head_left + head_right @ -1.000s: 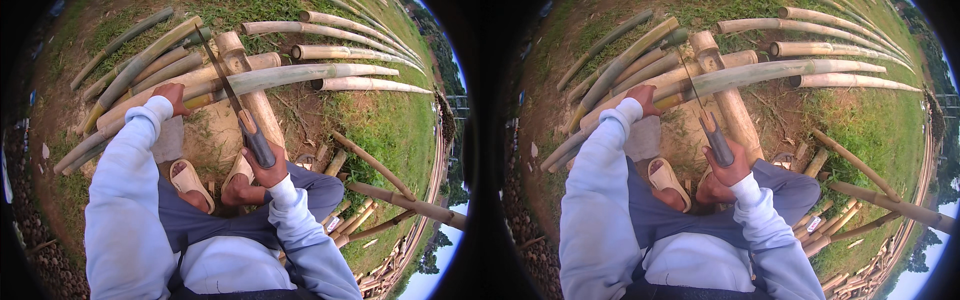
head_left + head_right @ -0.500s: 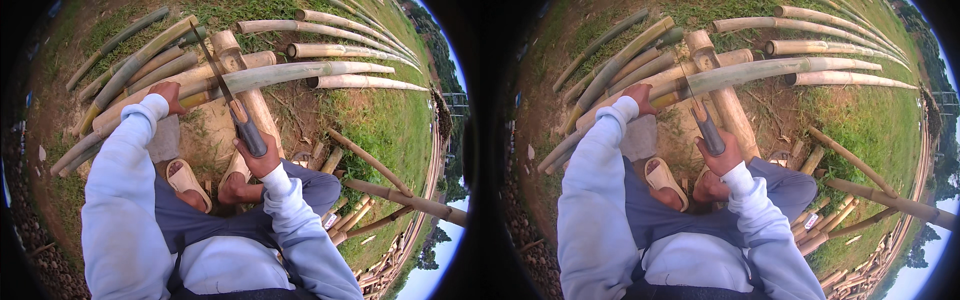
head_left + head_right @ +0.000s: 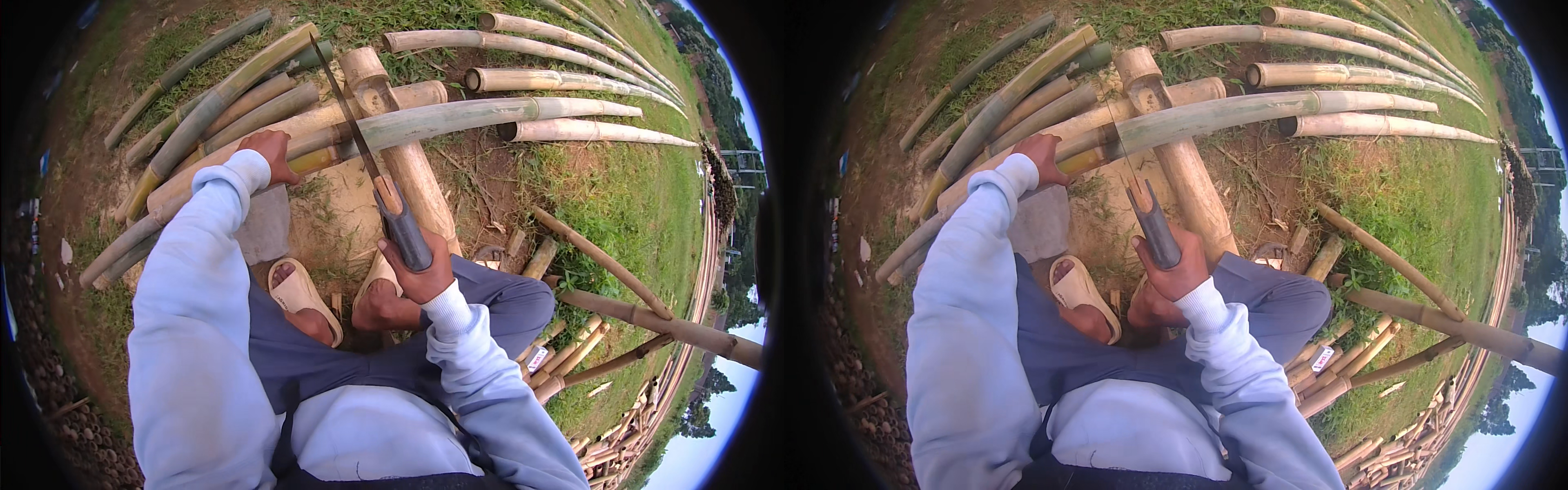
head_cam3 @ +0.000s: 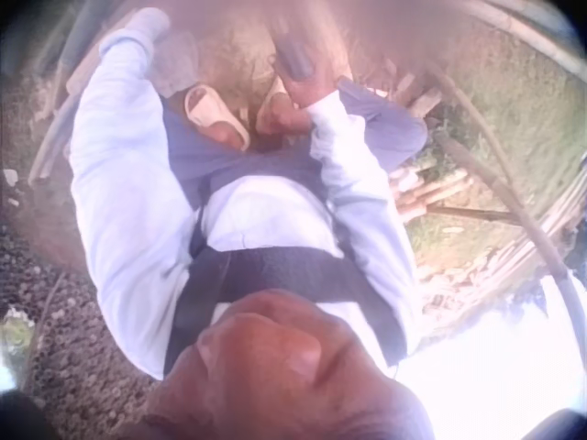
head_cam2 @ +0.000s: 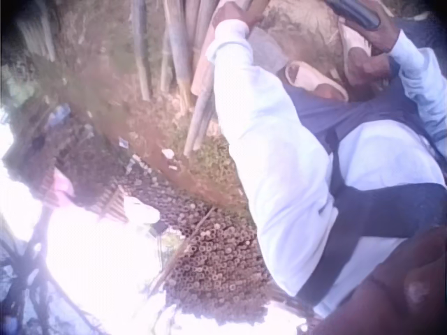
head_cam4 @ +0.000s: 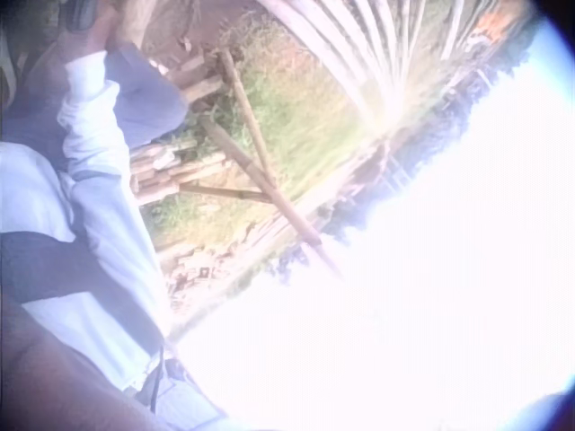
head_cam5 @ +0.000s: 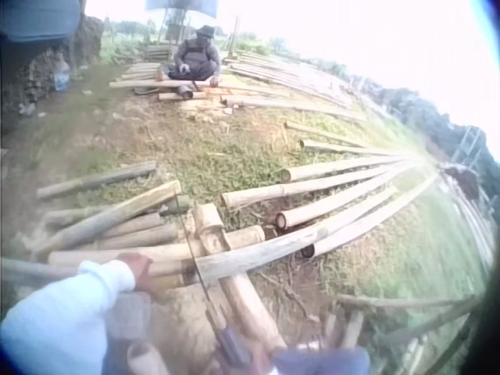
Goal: The person sits on the ground and uses a hand saw to cut long bamboo poles into shorter sections. They hold the bamboo steady with one hand and saw with the other, occasionally adjusting the position of the pole.
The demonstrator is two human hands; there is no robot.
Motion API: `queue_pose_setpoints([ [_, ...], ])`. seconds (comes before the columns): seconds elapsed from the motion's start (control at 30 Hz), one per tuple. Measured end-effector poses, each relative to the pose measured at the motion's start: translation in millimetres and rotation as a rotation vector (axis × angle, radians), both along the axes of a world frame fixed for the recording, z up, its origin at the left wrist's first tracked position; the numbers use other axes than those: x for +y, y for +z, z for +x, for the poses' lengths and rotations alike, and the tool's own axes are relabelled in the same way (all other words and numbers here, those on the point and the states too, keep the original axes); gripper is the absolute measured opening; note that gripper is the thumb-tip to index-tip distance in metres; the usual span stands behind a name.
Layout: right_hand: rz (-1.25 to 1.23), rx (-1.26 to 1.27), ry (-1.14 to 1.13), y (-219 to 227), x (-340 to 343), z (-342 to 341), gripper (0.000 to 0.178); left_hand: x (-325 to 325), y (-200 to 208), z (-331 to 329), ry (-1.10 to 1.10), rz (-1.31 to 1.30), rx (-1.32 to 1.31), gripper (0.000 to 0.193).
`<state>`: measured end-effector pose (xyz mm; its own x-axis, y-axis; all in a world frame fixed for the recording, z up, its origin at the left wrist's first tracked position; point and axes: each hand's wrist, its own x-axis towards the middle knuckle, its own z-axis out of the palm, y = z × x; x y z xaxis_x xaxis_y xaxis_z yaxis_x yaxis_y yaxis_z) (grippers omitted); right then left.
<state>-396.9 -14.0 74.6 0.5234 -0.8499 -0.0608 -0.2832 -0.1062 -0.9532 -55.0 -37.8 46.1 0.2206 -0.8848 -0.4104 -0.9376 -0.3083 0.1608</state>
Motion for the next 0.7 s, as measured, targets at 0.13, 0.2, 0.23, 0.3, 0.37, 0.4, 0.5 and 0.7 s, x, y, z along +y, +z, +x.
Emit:
queue_pose_setpoints([
  [0.13, 0.064, 0.046, 0.112, 28, 57, -61, 0.029, 3, -5, 6, 0.007, -0.01, 0.025, 0.063],
  [0.2, 0.111, 0.177, 0.081, 57, 83, -91, 0.038, 2, -4, 5, 0.017, 0.011, 0.025, 0.064],
  [0.23, 0.096, 0.134, 0.087, 55, 78, -88, 0.037, 2, -4, 4, 0.028, 0.02, 0.028, 0.064],
  [0.3, 0.062, 0.045, 0.093, 45, 58, -70, 0.035, 0, -4, 4, 0.035, 0.021, 0.025, 0.065],
  [0.37, 0.068, 0.052, 0.072, 1, 19, -38, 0.015, -2, -5, 2, 0.023, 0.003, 0.027, 0.065],
  [0.4, -0.035, -0.034, -0.003, -12, -1, -11, 0.019, -10, 3, 2, 0.003, -0.007, 0.011, 0.065],
  [0.5, -0.043, 0.006, 0.016, -1, -11, 8, 0.018, 0, 6, -1, -0.006, 0.016, -0.011, 0.065],
  [0.7, 0.142, 0.219, 0.104, 64, 89, -103, 0.038, 2, -1, 2, 0.009, 0.037, 0.008, 0.066],
])
